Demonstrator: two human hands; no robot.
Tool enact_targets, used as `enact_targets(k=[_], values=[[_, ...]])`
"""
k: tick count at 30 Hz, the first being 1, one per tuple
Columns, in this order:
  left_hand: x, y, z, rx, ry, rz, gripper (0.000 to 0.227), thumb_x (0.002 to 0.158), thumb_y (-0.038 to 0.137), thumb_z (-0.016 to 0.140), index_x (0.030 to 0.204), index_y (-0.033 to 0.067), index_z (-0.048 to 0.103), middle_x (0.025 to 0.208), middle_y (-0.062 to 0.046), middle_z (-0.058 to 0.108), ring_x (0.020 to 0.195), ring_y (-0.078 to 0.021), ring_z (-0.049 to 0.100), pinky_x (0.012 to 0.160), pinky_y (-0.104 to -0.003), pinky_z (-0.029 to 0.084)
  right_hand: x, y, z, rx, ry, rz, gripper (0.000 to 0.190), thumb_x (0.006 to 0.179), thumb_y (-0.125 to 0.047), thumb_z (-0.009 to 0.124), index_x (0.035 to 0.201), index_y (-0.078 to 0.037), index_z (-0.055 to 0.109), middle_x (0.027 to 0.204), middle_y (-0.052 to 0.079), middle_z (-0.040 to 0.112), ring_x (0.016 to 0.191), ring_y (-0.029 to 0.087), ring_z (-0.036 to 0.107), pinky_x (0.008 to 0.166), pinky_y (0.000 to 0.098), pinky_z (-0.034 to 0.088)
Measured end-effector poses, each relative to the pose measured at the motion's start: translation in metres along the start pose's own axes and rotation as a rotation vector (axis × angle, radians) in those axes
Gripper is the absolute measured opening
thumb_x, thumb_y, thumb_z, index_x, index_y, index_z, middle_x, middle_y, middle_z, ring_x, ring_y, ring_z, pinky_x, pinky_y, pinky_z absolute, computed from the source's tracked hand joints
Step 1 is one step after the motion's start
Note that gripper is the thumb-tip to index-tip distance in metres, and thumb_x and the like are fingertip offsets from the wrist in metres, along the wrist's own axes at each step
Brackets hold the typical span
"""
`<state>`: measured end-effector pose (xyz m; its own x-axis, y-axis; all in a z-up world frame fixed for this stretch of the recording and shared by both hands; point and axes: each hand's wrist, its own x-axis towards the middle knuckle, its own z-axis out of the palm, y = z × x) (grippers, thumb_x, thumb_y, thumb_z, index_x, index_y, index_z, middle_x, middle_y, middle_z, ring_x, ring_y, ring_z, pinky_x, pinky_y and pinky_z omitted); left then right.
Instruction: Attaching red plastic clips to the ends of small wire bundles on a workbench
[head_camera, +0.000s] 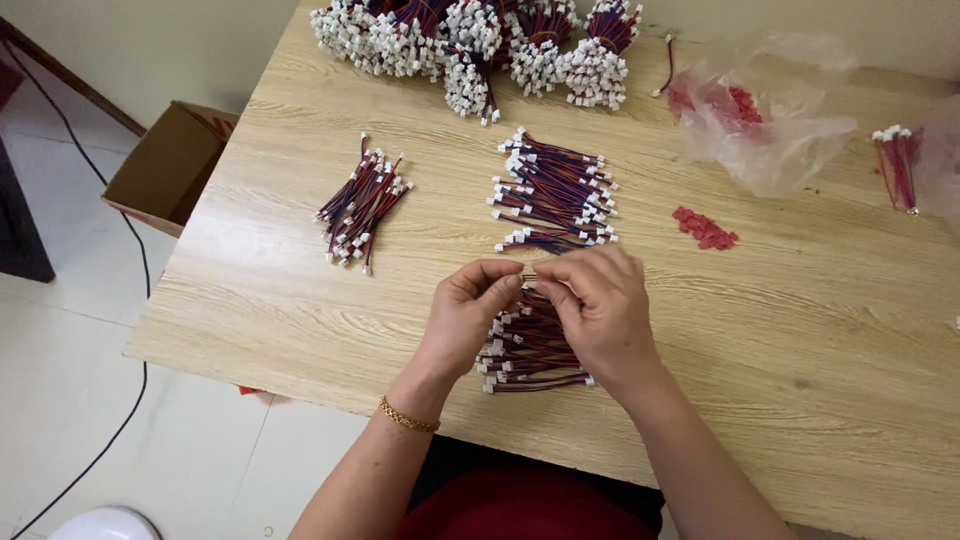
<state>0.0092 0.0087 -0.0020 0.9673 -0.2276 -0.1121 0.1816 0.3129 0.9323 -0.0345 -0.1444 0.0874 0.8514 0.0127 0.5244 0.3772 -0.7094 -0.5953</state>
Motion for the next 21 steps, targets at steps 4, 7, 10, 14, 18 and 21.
enact_targets(k=[4,7,10,14,18,21], values=[[-0.004,0.005,0.009,-0.095,-0.017,-0.017,0.020,0.088,0.004,0.068,0.107,-0.0022,0.067,0.086,-0.011,0.068,0.076,-0.0153,0.068,0.066,-0.026,0.061,-0.004,0.016,0.009,-0.130,-0.017,-0.072,0.007,0.089,-0.023,0.071,0.095,-0.020,0.072,0.092,-0.006,0.067,0.099,0.017,0.057,0.089,0.0379,0.035],[-0.006,0.008,0.007,-0.141,-0.038,-0.030,0.023,0.088,0.005,0.069,0.110,-0.0004,0.064,0.088,-0.011,0.068,0.076,-0.0162,0.069,0.066,-0.025,0.061,-0.006,0.017,0.012,-0.123,-0.026,-0.096,0.008,0.086,-0.026,0.072,0.094,-0.023,0.071,0.093,-0.007,0.067,0.098,0.017,0.059,0.091,0.0368,0.038],[-0.009,0.013,0.005,-0.180,-0.042,-0.035,0.028,0.087,0.003,0.069,0.113,0.0003,0.061,0.085,-0.011,0.068,0.075,-0.0162,0.069,0.065,-0.024,0.060,-0.002,0.006,0.006,-0.031,-0.067,-0.056,0.008,0.084,-0.018,0.074,0.092,-0.018,0.071,0.088,-0.001,0.068,0.089,0.022,0.063,0.087,0.0388,0.041],[-0.009,0.015,0.005,-0.247,-0.084,-0.053,0.031,0.086,0.001,0.069,0.116,0.0010,0.059,0.081,-0.010,0.066,0.071,-0.0153,0.067,0.063,-0.024,0.059,-0.004,0.008,0.005,0.212,-0.117,0.138,0.013,0.080,-0.012,0.076,0.093,-0.014,0.072,0.084,0.005,0.072,0.085,0.027,0.068,0.082,0.0397,0.048],[-0.008,0.018,0.006,-0.287,-0.111,-0.063,0.034,0.084,-0.001,0.070,0.116,0.0008,0.058,0.079,-0.011,0.066,0.068,-0.0157,0.066,0.061,-0.024,0.058,-0.004,0.003,0.003,0.334,-0.101,0.218,0.011,0.079,-0.010,0.077,0.090,-0.012,0.075,0.080,0.006,0.074,0.081,0.023,0.071,0.079,0.0353,0.051],[-0.008,0.013,0.007,-0.330,-0.119,-0.081,0.035,0.084,-0.002,0.070,0.117,0.0010,0.059,0.078,-0.011,0.065,0.066,-0.0168,0.066,0.059,-0.025,0.058,-0.003,0.001,0.001,0.351,-0.065,0.172,0.011,0.080,-0.006,0.077,0.090,-0.010,0.076,0.078,0.007,0.072,0.074,0.020,0.069,0.075,0.0325,0.052]])
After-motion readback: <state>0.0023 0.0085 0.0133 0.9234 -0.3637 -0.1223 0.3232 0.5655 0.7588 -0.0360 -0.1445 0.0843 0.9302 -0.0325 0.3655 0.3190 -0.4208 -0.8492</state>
